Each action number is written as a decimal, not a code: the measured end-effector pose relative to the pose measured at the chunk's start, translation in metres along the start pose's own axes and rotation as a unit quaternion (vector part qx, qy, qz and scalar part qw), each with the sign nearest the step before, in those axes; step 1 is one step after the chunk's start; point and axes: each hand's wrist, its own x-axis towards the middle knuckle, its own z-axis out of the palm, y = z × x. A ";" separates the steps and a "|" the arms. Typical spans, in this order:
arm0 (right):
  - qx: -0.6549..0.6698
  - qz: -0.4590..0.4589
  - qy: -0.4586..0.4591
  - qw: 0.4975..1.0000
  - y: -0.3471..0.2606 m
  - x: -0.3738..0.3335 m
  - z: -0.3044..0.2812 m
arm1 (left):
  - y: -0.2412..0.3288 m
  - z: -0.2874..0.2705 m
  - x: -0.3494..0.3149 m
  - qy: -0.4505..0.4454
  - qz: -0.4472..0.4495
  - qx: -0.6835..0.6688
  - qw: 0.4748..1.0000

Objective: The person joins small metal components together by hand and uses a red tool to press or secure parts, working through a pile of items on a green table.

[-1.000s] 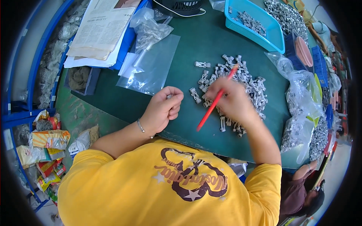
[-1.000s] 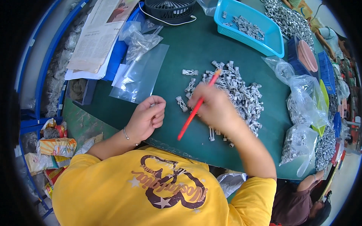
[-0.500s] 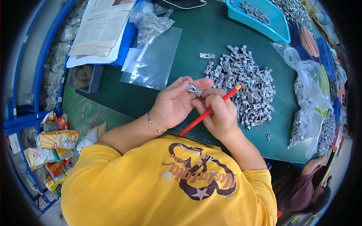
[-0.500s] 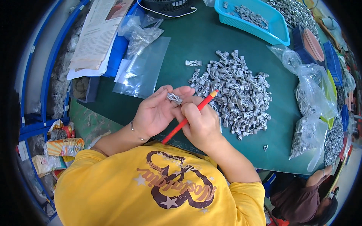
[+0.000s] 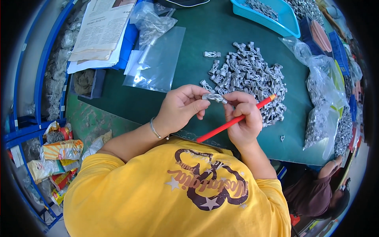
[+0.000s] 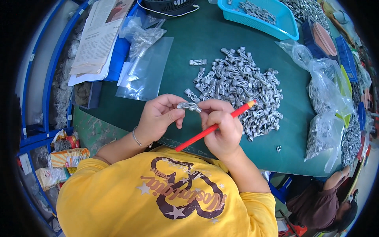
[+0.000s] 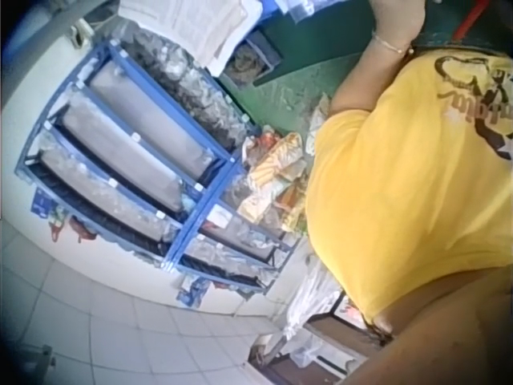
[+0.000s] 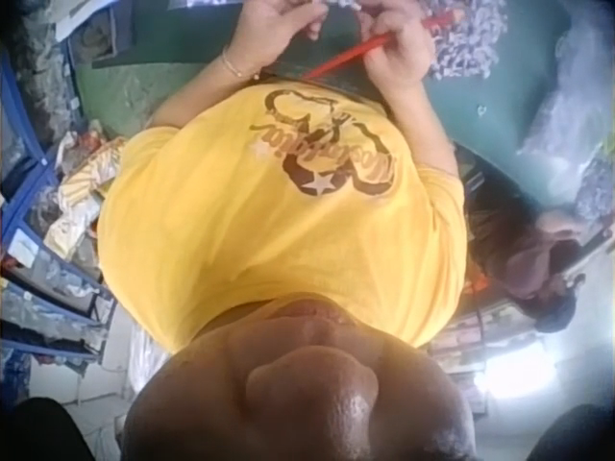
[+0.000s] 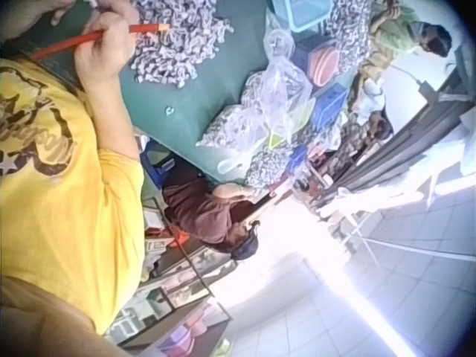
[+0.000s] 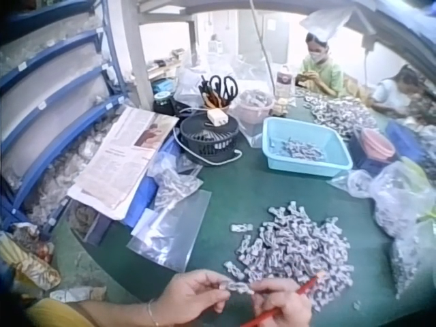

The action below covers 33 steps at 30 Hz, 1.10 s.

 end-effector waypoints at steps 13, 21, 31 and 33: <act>0.046 0.007 -0.012 0.999 -0.004 -0.009 -0.004 | 0.006 0.002 -0.001 -0.016 0.052 0.060 0.997; -0.164 -0.011 -0.147 0.975 0.015 0.013 -0.006 | 0.002 -0.022 0.001 0.032 -0.060 -0.383 0.921; -0.229 -0.068 -0.199 0.950 0.031 0.019 -0.003 | -0.008 -0.014 0.005 0.137 -0.020 0.115 0.984; -0.189 -0.025 -0.186 0.964 0.030 0.018 -0.006 | -0.013 -0.013 0.007 0.084 0.046 0.199 0.975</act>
